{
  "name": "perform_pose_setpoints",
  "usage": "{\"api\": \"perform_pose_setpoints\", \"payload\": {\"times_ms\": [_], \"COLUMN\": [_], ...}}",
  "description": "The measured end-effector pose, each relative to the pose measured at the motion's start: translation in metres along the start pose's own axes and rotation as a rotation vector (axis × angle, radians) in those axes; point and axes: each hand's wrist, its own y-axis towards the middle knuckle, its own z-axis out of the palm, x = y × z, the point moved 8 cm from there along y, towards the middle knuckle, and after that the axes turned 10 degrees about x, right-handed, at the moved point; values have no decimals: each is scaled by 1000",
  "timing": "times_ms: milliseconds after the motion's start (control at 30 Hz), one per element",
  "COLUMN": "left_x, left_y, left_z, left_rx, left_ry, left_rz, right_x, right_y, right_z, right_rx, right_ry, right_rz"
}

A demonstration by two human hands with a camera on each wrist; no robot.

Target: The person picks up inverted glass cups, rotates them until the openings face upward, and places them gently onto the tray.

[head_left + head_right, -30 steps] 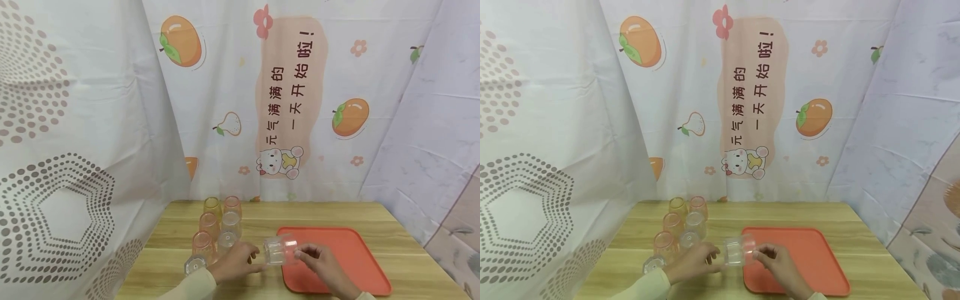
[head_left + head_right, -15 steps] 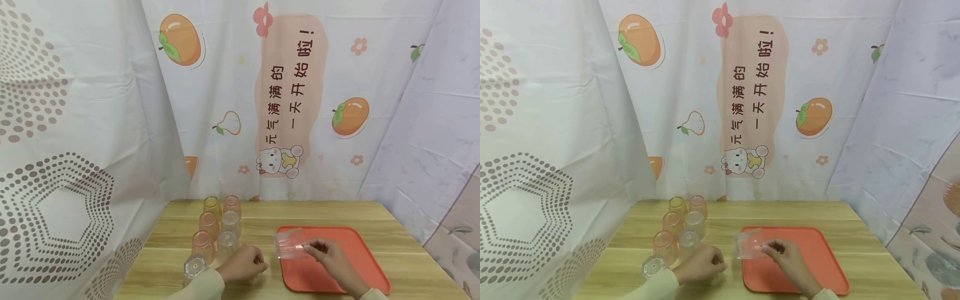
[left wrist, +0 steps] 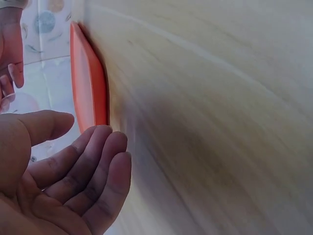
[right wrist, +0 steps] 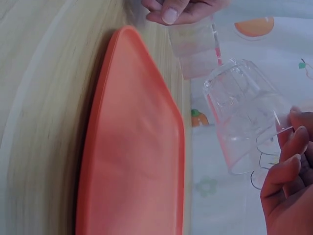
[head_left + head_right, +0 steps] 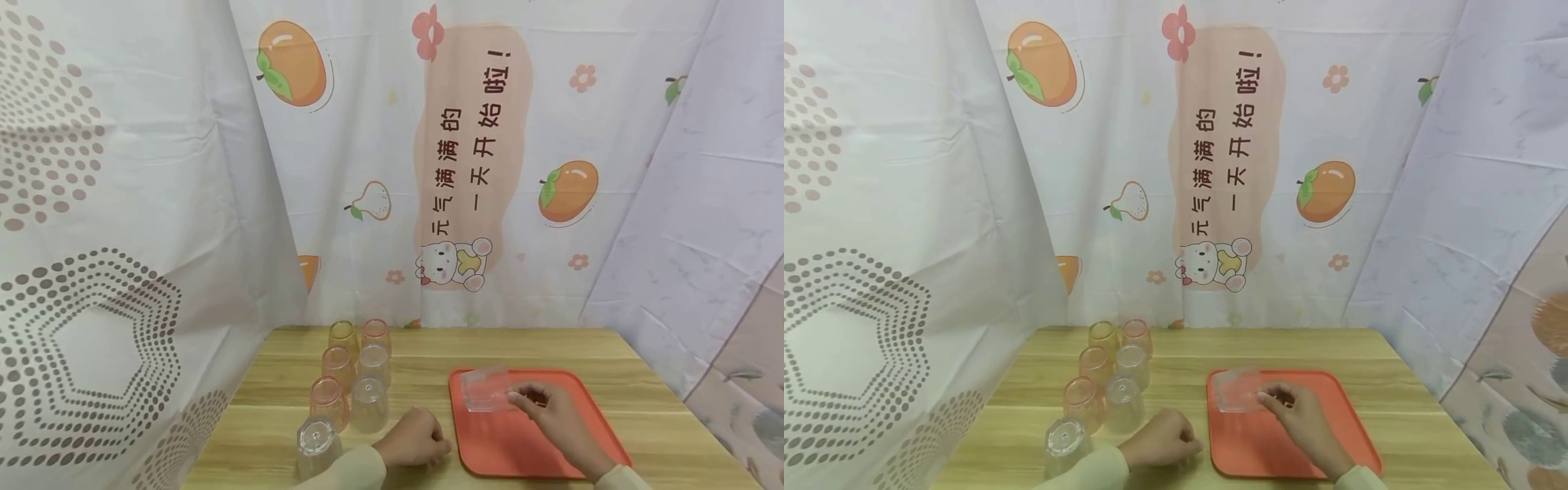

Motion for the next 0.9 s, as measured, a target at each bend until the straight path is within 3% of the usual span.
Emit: {"api": "perform_pose_setpoints", "payload": {"times_ms": [367,567,900], "left_x": [-1,2,-4], "left_y": [6,15,23], "left_z": [9,17,22], "left_rx": [5,4,-8], "left_ry": [43,36,106], "left_rz": [-58,-83,-71], "right_x": [-8,-5,-7], "right_y": [3,-3,-9], "right_z": [-18,-32,-53], "right_rx": [-21,-87,-101], "right_ry": [-43,-156,-214], "right_rz": [-42,-90,-89]}}
